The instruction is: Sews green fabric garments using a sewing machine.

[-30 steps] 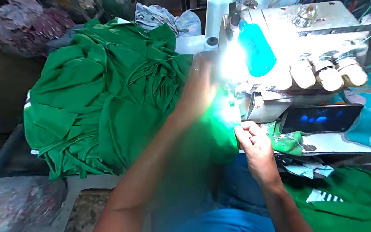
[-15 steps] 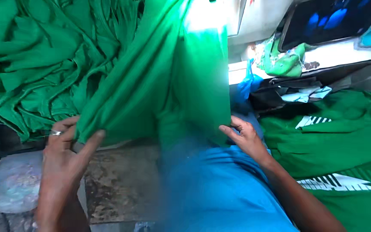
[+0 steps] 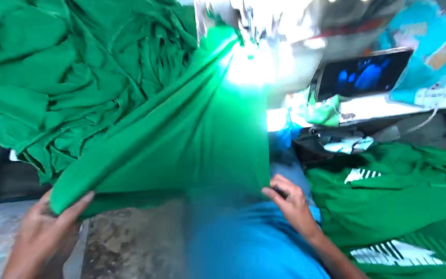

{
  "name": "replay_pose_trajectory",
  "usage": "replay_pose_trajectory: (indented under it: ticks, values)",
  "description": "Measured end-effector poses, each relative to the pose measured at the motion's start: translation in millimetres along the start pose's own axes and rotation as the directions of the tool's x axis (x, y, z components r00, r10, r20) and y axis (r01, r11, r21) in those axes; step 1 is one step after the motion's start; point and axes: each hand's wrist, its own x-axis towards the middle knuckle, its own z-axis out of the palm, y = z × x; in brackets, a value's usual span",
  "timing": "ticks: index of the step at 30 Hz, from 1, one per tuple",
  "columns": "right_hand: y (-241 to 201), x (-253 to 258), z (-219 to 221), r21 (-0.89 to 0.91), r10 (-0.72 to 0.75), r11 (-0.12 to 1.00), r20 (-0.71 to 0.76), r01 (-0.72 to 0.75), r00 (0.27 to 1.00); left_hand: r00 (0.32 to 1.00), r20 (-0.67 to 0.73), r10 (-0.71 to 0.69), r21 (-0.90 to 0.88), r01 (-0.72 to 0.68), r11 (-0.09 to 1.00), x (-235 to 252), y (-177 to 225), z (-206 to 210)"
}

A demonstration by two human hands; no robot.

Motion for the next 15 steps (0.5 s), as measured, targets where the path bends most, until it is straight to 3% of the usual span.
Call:
replay_pose_trajectory:
  ticks: [2,5,7,9,11,13,15]
  values:
    - [-10.1,-7.2,0.9,0.054,-0.010,0.999,0.046,0.007,0.999,0.999,-0.024,0.047,-0.145,-0.050,0.988,-11.9,2.5,-17.0]
    - [-14.0,-12.1,1.8,0.108,-0.019,0.994,0.038,0.014,0.999,0.989,0.022,0.148,-0.082,-0.146,0.986,-19.3,7.8,-37.0]
    - [-15.6,-7.7,3.4,0.130,-0.013,0.991,0.015,0.011,1.000,0.990,-0.050,0.129,-0.042,-0.131,0.990,-10.4,42.7,-27.0]
    - [-18.3,5.9,3.8,0.135,-0.029,0.990,-0.017,0.031,0.999,0.991,-0.093,0.094,0.019,-0.093,0.995,9.6,58.2,-27.4]
    - [-22.2,27.0,2.4,0.126,-0.064,0.990,-0.039,0.068,0.997,0.981,-0.039,0.190,0.141,-0.183,0.973,37.5,52.8,-39.7]
    - [-26.3,49.1,0.5,0.113,-0.105,0.987,-0.050,0.110,0.993,0.962,-0.171,0.214,0.209,-0.177,0.962,69.3,78.5,-24.4]
    - [-30.2,69.0,-0.8,0.093,-0.142,0.985,-0.060,0.147,0.988,0.954,-0.186,0.234,0.252,-0.184,0.950,101.1,91.8,-21.4]
